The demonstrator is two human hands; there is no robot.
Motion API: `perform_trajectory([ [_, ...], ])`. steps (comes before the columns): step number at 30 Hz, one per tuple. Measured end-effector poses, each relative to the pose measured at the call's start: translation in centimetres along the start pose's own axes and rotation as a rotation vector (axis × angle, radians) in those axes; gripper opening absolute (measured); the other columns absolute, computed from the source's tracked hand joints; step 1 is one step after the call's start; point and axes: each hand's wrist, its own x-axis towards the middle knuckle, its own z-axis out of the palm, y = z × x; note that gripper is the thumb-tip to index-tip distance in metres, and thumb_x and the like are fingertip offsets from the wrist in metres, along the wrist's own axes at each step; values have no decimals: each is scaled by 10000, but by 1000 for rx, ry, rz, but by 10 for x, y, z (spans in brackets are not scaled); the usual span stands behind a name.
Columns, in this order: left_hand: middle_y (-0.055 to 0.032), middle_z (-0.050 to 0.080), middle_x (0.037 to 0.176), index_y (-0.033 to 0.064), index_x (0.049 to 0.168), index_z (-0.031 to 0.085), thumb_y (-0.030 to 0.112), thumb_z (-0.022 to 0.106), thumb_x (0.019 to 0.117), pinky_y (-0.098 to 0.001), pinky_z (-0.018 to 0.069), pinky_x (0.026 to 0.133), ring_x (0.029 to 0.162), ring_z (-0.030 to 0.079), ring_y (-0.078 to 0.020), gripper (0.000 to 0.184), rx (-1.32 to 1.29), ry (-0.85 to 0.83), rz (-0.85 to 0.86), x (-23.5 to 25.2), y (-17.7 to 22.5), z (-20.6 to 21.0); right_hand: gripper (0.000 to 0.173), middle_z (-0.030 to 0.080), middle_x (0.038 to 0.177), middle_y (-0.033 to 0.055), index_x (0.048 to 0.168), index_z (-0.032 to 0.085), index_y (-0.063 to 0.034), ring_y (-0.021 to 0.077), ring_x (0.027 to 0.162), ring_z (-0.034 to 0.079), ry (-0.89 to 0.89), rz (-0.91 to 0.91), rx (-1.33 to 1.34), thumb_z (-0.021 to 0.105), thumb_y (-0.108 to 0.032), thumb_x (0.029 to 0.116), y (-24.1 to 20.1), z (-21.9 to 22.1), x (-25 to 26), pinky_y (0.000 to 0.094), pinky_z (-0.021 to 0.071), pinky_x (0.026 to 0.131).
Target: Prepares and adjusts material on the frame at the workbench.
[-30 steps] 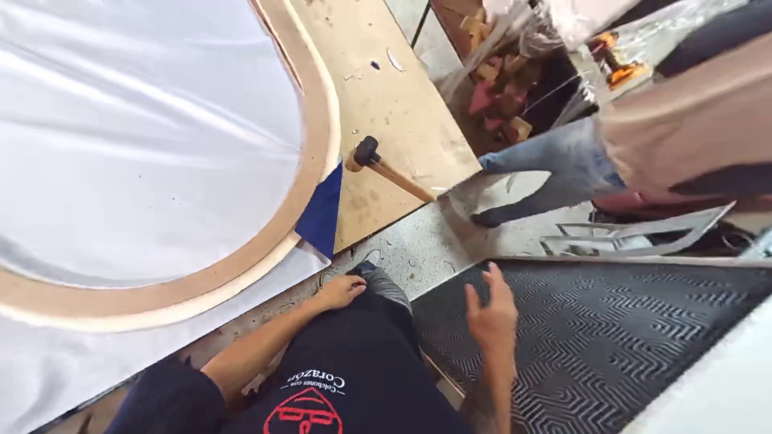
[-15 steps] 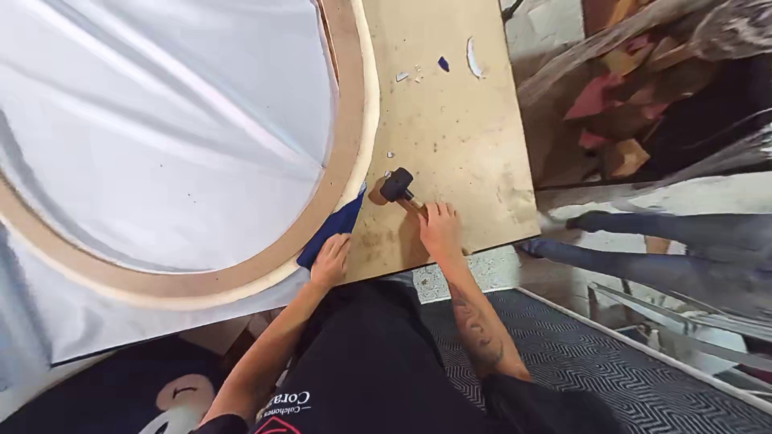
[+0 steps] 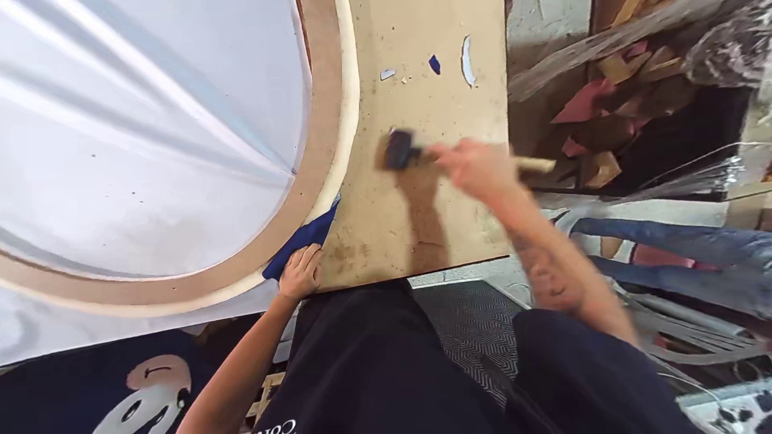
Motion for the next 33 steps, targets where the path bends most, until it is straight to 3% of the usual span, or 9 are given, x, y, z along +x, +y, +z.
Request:
perform_trajectory([
  [3,-89,669,1344,103,1274,674,192,485,1010,-401,474,1082,1250,626,-270,336,-2,17,-14,-1,2,2,329,611,1077,432,1311,601,-91,688,938,595,-42,435,-238,528,-239,1025,108,-57,-8,829,421,662],
  [6,-93,675,1327,100,1253,677,187,477,1009,-409,491,1053,1218,641,-281,327,-5,41,-50,-2,6,1,357,608,1096,447,1200,625,22,701,997,577,25,741,-336,536,-262,1002,154,-92,-41,859,397,706],
  [10,-157,715,1202,64,1129,732,167,532,994,-482,521,972,1124,671,-322,263,-249,97,-216,39,44,0,499,679,1135,312,1486,532,-223,567,993,657,192,734,-46,341,-475,1099,87,-60,-91,774,481,739],
  [15,-168,407,1608,25,1565,365,282,506,1074,-425,414,1198,1487,412,-260,573,-640,-15,-187,198,113,-7,384,727,1017,190,1373,672,-180,367,844,716,415,583,25,501,-344,1071,-15,74,-116,535,574,669],
  [20,-210,163,1702,-34,1622,153,502,359,1074,-653,0,1257,1597,97,-317,794,-96,130,-460,354,96,47,328,681,1211,203,1283,692,-78,373,1155,642,659,642,116,581,-278,1048,-31,157,-120,516,521,974],
  [24,-328,167,1658,-104,1585,204,590,292,1049,-603,75,1270,1569,126,-440,881,63,167,-597,451,110,78,352,676,1229,179,1303,680,-135,372,1158,628,657,727,68,582,-347,1040,-27,162,-112,536,493,961],
  [26,-301,254,1642,-92,1564,290,549,326,1059,-549,177,1269,1555,211,-408,817,-26,164,-447,481,138,94,354,683,1208,171,1306,673,-133,372,1137,633,638,727,85,557,-346,1048,-28,162,-114,540,494,944],
  [29,-122,474,1576,51,1576,386,333,425,1107,-394,335,1245,1486,412,-220,549,-486,-85,253,504,206,92,353,684,1197,178,1299,672,-129,375,1129,638,616,729,107,554,-343,1045,-25,162,-115,553,492,951],
  [33,-76,504,1562,56,1460,568,239,479,1064,-428,275,1269,1512,370,-224,445,-581,-77,681,497,241,68,348,693,1167,168,1267,687,-124,369,1102,645,612,726,101,549,-349,1040,-24,161,-113,539,486,939],
])
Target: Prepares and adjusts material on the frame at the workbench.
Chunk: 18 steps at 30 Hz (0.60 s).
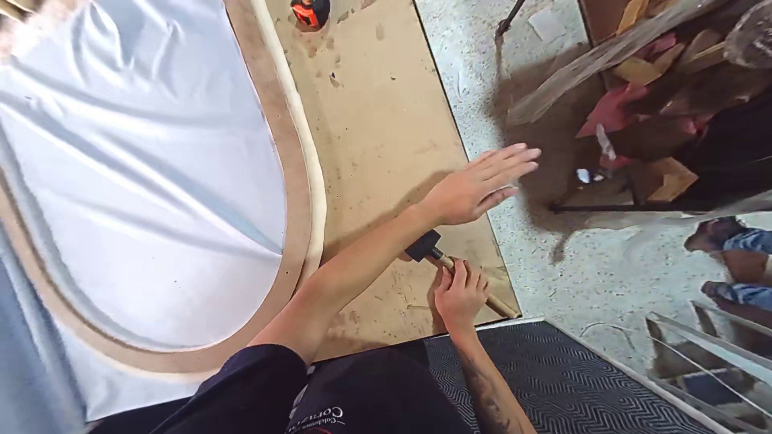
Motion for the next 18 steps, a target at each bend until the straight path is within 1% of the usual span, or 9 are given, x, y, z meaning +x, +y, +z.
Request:
perform_trajectory([
  [2,-84,485,1574,48,1459,562,263,451,1083,-421,284,1273,1511,373,-220,447,128,85,-183,-31,-7,-15,341,699,1174,151,1267,685,-130,361,1099,648,-10,0,4,546,-343,1040,2,-2,1,536,491,936],
  [6,-93,387,1632,61,1560,386,319,430,1091,-449,277,1270,1539,306,-246,537,249,224,-705,-87,-70,-78,351,703,1172,157,1271,685,-124,364,1093,657,-36,17,27,541,-349,1043,0,-9,2,553,497,931],
  [9,-174,430,1582,50,1576,336,375,507,1063,-462,387,1201,1468,420,-287,631,229,438,-980,-80,-124,-146,347,697,1154,180,1274,672,-115,399,1087,653,-43,23,44,534,-337,1045,-2,-6,2,588,489,912],
  [10,-205,438,1567,39,1578,325,387,531,1048,-462,410,1186,1448,447,-302,666,222,496,-1034,-67,-144,-163,348,699,1140,183,1268,675,-113,411,1073,653,-35,26,44,530,-335,1042,0,-5,3,594,489,893],
  [12,-249,370,1593,27,1600,254,426,566,1016,-471,397,1190,1459,419,-341,773,289,547,-1088,-43,-184,-189,361,705,1135,183,1262,681,-114,420,1060,655,-19,25,46,507,-339,1040,2,-3,1,594,491,865],
  [14,-263,232,1655,8,1622,172,499,612,956,-516,312,1234,1518,304,-377,937,462,516,-1108,-29,-227,-208,378,704,1129,179,1252,680,-108,411,1041,658,-9,12,47,489,-357,1043,4,-2,0,583,493,851],
  [15,-256,172,1678,14,1630,144,528,659,908,-565,242,1248,1546,227,-394,1025,534,495,-1108,-23,-244,-220,386,706,1128,177,1248,683,-106,403,1033,663,0,6,43,481,-365,1043,5,-1,0,578,494,851],
  [16,-234,138,1694,42,1641,127,546,704,861,-590,215,1247,1562,178,-393,1094,581,474,-1089,-16,-260,-235,391,710,1124,170,1241,689,-112,390,1025,667,14,5,37,477,-372,1041,5,1,1,566,496,847],
  [18,-225,200,1682,88,1644,166,550,760,822,-584,281,1227,1544,239,-393,1115,577,420,-1033,-5,-287,-267,393,710,1124,167,1234,696,-117,386,1035,666,12,14,37,471,-375,1040,4,2,-1,561,497,869],
])
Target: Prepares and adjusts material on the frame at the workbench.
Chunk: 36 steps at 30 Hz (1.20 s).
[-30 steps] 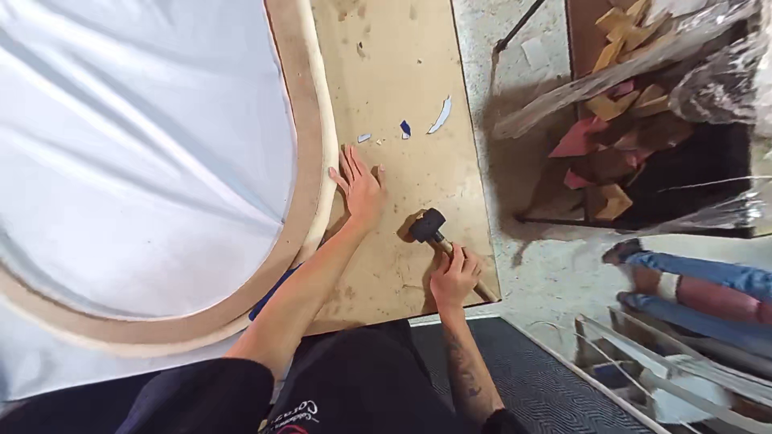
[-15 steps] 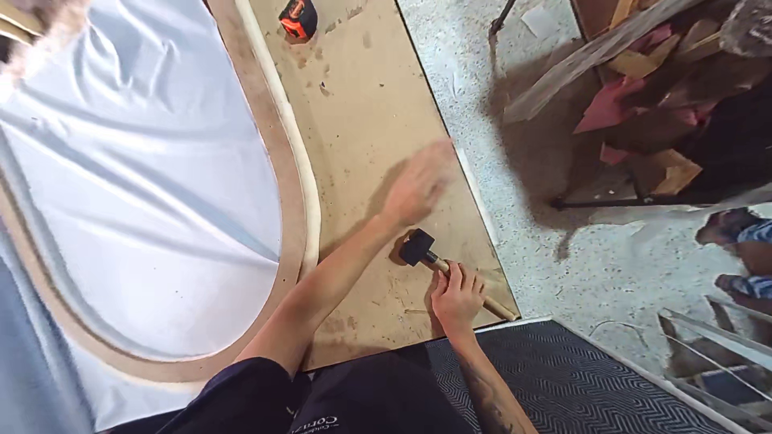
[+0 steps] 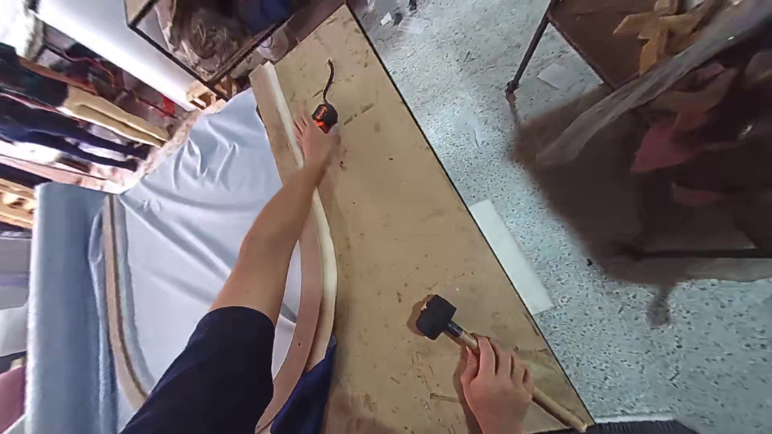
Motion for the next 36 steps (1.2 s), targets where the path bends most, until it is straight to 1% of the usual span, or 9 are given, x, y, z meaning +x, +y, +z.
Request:
perform_trajectory([
  [3,-218,471,1529,86,1573,345,551,769,851,-530,458,1126,1381,513,-339,958,-154,-174,-10,43,-6,12,397,708,1119,162,1229,699,-129,374,1034,660,3,17,-15,457,-382,1043,1,2,1,549,489,879],
  [6,-186,520,1481,78,1526,436,478,807,837,-460,462,1139,1363,525,-282,879,-241,-211,112,5,9,20,393,708,1130,171,1228,699,-127,389,1054,657,-9,8,-22,467,-383,1041,-2,1,-2,557,485,880],
  [11,-73,579,1456,168,1507,505,622,775,814,-450,451,1156,1366,532,-194,872,-32,-488,729,-97,77,37,380,706,1118,172,1222,698,-118,394,1064,650,-14,14,-32,480,-370,1039,-3,-1,1,561,483,885],
  [16,-99,547,1484,105,1523,469,575,815,787,-414,435,1169,1397,499,-215,940,-135,-718,937,-134,85,28,365,699,1095,164,1216,694,-117,389,1062,645,1,15,-37,488,-361,1038,-4,1,0,545,471,887],
  [18,-122,466,1566,73,1568,397,544,794,812,-441,381,1212,1459,427,-239,975,-269,-712,864,-122,69,18,364,700,1100,174,1212,699,-113,404,1069,641,-9,18,-42,499,-356,1030,-3,1,1,557,467,893],
  [21,-144,360,1640,71,1608,303,586,426,1044,-460,334,1244,1517,352,-255,773,-205,-346,369,-81,30,7,368,700,1108,196,1212,700,-103,425,1064,649,-49,28,-22,495,-346,1024,-3,-5,3,585,485,865],
  [25,-296,195,1660,-53,1604,171,706,329,1006,-510,267,1256,1553,222,-399,979,14,24,-82,-24,-16,35,362,690,1107,193,1222,683,-105,415,1058,641,-59,37,11,492,-346,1030,-5,-3,2,574,476,872],
  [33,-185,190,1698,12,1636,120,858,342,885,-487,285,1249,1564,240,-301,1153,120,70,-353,23,-13,53,369,704,1080,158,1183,706,-119,383,1031,650,-33,25,-16,491,-369,1018,-4,-3,4,539,482,848],
  [36,-130,351,1650,49,1611,292,542,388,1070,-412,400,1194,1489,400,-205,738,-332,-84,39,14,35,52,369,704,1093,153,1194,700,-120,383,1042,648,-43,28,-16,490,-365,1013,-3,-3,4,540,479,859],
])
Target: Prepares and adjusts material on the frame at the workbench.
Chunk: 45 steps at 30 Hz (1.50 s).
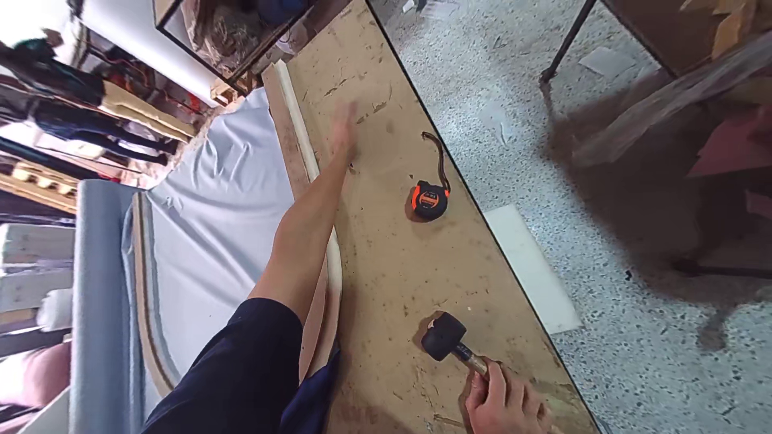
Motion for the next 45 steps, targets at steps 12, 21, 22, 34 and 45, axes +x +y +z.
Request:
perform_trajectory([
  [12,-118,325,1663,82,1497,509,604,474,1018,-463,301,1257,1555,271,-251,709,165,-323,480,-137,133,59,362,718,1093,125,1199,717,-150,338,1043,659,59,-10,15,506,-379,1016,4,5,-1,509,490,872],
  [21,-185,527,1466,1,1487,435,576,804,813,-406,480,1120,1340,540,-245,960,203,-467,467,-299,38,1,315,721,1161,98,1287,679,-186,302,1102,664,-51,31,106,570,-338,1033,6,-4,-5,499,498,928],
  [22,-190,570,1403,-16,1447,474,558,821,804,-390,503,1088,1290,575,-238,928,183,-411,468,-307,34,-4,307,714,1162,101,1288,671,-187,303,1111,659,-42,35,117,561,-333,1042,5,1,-4,502,495,938],
  [34,-149,444,1563,4,1450,478,477,660,941,-416,470,1119,1397,485,-235,718,-70,-256,34,-544,-42,-130,320,697,1055,157,1155,678,-91,363,1038,648,-25,121,162,539,-361,1055,7,-13,3,542,476,884],
  [45,-230,453,1548,-21,1262,607,530,844,763,-503,419,1193,1474,404,-362,780,-198,-691,643,-718,-78,-138,303,521,732,11,1185,494,-44,149,533,525,499,717,804,453,-335,1110,5,-194,-165,366,524,488],
])
